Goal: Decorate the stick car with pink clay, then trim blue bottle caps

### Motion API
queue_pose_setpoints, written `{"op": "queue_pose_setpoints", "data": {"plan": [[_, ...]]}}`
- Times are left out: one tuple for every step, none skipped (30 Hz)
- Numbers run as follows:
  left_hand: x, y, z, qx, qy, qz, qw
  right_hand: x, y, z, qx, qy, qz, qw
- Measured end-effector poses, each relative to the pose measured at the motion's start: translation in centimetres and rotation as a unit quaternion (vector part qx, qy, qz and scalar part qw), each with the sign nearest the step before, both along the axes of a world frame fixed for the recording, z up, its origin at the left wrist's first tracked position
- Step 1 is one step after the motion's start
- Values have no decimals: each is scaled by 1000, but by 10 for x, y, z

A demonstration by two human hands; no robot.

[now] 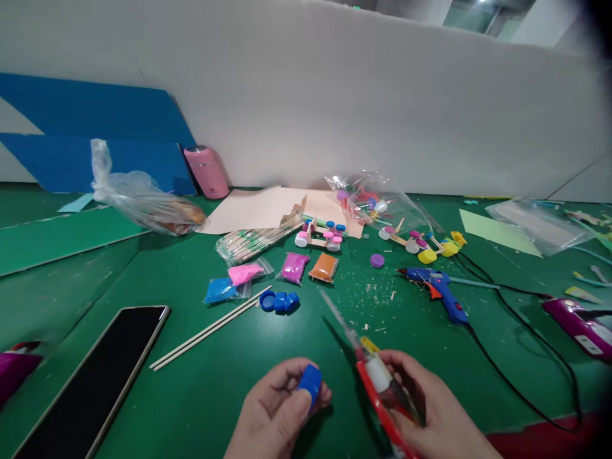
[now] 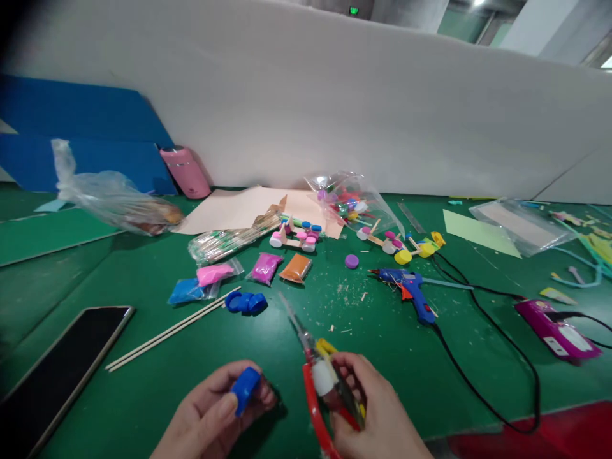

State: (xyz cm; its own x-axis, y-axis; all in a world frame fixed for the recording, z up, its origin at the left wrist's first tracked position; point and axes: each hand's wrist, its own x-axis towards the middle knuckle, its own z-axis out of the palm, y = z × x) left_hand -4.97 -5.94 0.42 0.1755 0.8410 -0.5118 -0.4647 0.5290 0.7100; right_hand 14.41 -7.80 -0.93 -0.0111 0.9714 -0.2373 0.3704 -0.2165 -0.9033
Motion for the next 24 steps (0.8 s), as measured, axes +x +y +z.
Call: {"op": "queue_pose_setpoints", "data": {"plan": [[-1,7,3,18,32,10,999,5,3,4,1,5,-2,1000],[-1,14,6,34,56,15,998,9,6,8,2,3,-4,1000],[-1,21,9,50,76,14,996,13,10,10,1,2,-6,1000],[0,28,12,70,93,9,993,17,13,12,3,6,-14,1000],[2,34,15,92,108,4,990,19,16,13,10,18,-30,999],[5,41,17,114,122,-2,986,20,18,14,18,41,-48,998],[8,46,19,133,132,-9,982,21,20,14,22,65,-67,995],[12,52,21,149,139,-15,979,20,21,14,22,84,-86,993],[16,57,23,161,145,-21,976,19,20,14,20,94,-104,990],[20,62,23,170,147,-27,974,17,20,14,17,96,-118,988],[23,66,22,177,146,-28,973,14,18,14,8,96,-125,987],[26,69,19,180,142,-29,973,11,17,15,-3,99,-129,987],[27,71,15,182,135,-27,974,8,15,16,-16,109,-127,986],[28,73,10,181,123,-28,975,4,14,16,-32,128,-120,984],[28,74,5,178,107,-32,978,2,13,17,-46,148,-112,982],[27,75,-1,173,87,-36,980,-1,12,17,-55,162,-105,980],[25,76,-7,167,63,-40,983,-2,11,16,-62,172,-100,978],[23,77,-12,158,37,-42,986,-2,9,14,-69,177,-97,977],[20,78,-16,150,11,-43,988,-1,7,12,-75,178,-94,977],[18,78,-18,142,-13,-46,989,2,4,8,-78,176,-92,977],[16,79,-20,136,-35,-48,989,6,1,3,-82,176,-90,977],[14,80,-20,132,-55,-50,988,11,-3,-2,-86,176,-87,977],[12,81,-20,129,-73,-53,988,16,-7,-7,-90,176,-83,977],[10,82,-20,127,-89,-55,986,21,-10,-11,-101,176,-73,976]]}}
